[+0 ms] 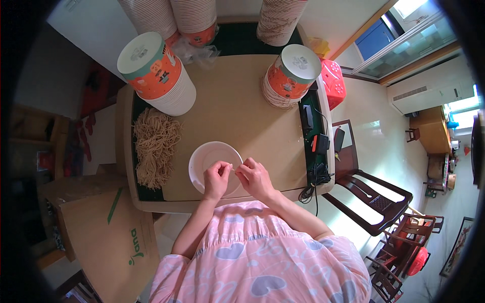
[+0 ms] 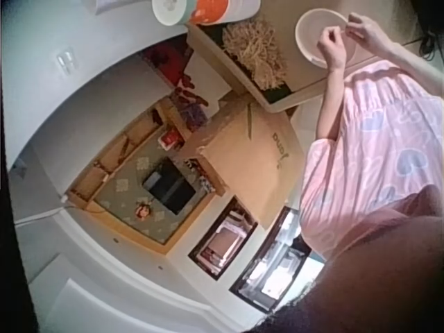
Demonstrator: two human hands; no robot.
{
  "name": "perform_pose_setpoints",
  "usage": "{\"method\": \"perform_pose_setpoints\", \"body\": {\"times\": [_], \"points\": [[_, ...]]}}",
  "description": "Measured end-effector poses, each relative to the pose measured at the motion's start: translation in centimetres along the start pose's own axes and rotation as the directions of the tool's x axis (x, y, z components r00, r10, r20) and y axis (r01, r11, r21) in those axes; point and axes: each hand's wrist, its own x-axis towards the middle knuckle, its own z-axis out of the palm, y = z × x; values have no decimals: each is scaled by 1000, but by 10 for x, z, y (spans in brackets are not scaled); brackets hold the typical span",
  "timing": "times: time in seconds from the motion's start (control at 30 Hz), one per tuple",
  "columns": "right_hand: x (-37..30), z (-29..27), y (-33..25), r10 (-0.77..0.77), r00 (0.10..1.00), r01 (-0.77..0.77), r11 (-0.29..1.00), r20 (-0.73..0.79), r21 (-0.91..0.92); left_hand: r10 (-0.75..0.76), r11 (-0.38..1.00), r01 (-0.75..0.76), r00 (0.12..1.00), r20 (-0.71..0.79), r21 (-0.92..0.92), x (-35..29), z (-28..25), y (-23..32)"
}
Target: The recorder is threading a white string through holes in a red and white paper cup, likely to create a handle.
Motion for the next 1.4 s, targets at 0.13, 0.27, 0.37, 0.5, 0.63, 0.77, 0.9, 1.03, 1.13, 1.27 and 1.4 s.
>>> {"method": "perform_pose_setpoints", "body": {"times": [0.13,0.27,0.37,0.5,0.63,0.77,0.9,1.03,1.13,1.27,1.4], "points": [[-1,0,1,6,1000,-6,1000,16,-5,37,999,-36,999,-23,36,-1,1,-2],[-2,-1,0,17,1000,-17,1000,19,-5,45,998,-43,999,-24,54,-1,2,-3],[-3,0,0,32,999,-32,999,0,5,22,1000,-22,999,-24,1,-2,0,2],[-5,2,-1,126,992,-127,990,22,67,18,1000,-18,1000,-18,-12,-2,-5,6],[-2,1,-8,144,989,-141,984,-20,110,24,998,-23,1000,8,-55,-8,-5,19],[-2,0,-3,89,995,-83,989,-44,120,15,996,-12,1000,27,-93,-14,-3,30],[-6,-4,-1,94,994,-86,989,-61,120,15,999,-13,999,52,-49,-16,-7,32],[-11,-5,5,133,989,-121,978,-61,172,24,997,-40,976,218,66,-22,-12,36],[-14,-3,5,72,995,-60,986,-73,153,57,998,-61,974,219,14,-25,-9,43],[-14,-1,8,59,995,-48,989,-82,137,52,998,-45,960,275,-31,-30,-5,53],[-13,-3,11,25,995,-12,991,-97,135,80,994,-51,948,307,-102,-35,-2,67]]}}
